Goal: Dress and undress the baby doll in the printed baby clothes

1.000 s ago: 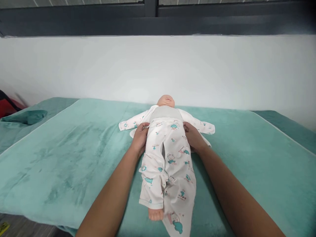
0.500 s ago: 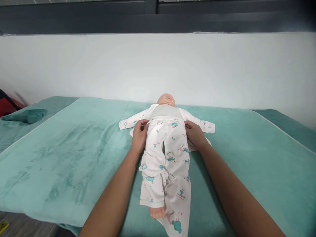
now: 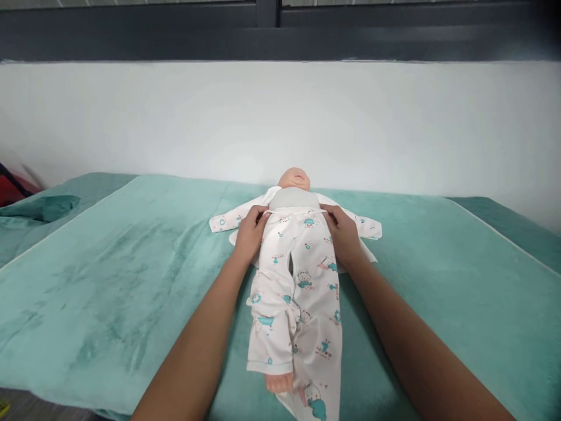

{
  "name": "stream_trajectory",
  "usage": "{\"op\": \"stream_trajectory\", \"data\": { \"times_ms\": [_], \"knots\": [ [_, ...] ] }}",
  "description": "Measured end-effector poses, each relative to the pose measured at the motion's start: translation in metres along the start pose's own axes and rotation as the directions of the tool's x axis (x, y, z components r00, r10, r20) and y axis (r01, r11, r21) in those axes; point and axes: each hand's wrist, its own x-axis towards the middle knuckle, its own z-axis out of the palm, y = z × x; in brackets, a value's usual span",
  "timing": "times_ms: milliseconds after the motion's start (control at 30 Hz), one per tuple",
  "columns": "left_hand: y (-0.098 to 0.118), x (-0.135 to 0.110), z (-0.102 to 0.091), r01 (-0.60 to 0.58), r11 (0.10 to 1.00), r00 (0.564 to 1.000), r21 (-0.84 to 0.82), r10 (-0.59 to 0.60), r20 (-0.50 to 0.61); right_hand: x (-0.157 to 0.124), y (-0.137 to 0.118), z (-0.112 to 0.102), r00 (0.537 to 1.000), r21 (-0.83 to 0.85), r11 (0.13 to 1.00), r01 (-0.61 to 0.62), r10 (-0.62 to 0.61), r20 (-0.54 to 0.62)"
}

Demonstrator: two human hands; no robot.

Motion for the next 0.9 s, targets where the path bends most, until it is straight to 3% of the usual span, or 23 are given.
{"op": "stream_trajectory", "data": {
  "times_ms": [200, 333, 433, 567, 633, 767, 833, 900],
  "knots": [
    [-0.002, 0.033, 0.004, 0.045, 0.979, 0.997, 0.201, -0.03, -0.075, 0.029, -0.004, 0.003, 0.994, -0.24, 0.965, -0.107, 0.112, 0.004],
    [-0.009, 0.046, 0.011, 0.082, 0.972, 0.995, 0.219, -0.068, -0.074, 0.044, 0.008, 0.007, 0.982, -0.211, 0.962, -0.173, 0.186, 0.04],
    [-0.013, 0.044, 0.015, 0.076, 0.978, 0.996, 0.196, -0.064, -0.07, 0.045, 0.015, 0.009, 0.99, -0.168, 0.979, -0.118, 0.128, 0.05],
    [-0.015, 0.043, 0.01, -0.183, 0.947, 0.981, 0.265, 0.192, -0.008, 0.046, 0.014, 0.008, 0.997, -0.108, 0.991, 0.079, -0.075, 0.036],
    [-0.015, 0.045, 0.004, -0.289, 0.903, 0.956, 0.318, 0.288, 0.05, 0.051, 0.012, 0.007, 0.991, -0.023, 0.996, 0.089, -0.086, 0.104],
    [-0.013, 0.053, -0.002, -0.246, 0.922, 0.961, 0.298, 0.193, 0.197, 0.064, 0.012, 0.006, 0.945, 0.087, 0.995, -0.053, 0.022, 0.326],
    [-0.012, 0.059, -0.001, -0.167, 0.944, 0.973, 0.284, 0.113, 0.2, 0.07, 0.014, 0.008, 0.943, 0.048, 0.998, -0.046, 0.027, 0.333],
    [-0.013, 0.065, 0.002, -0.068, 0.957, 0.991, 0.282, 0.033, 0.126, 0.075, 0.017, 0.012, 0.962, -0.036, 0.999, -0.039, 0.047, 0.269]
  ]
}}
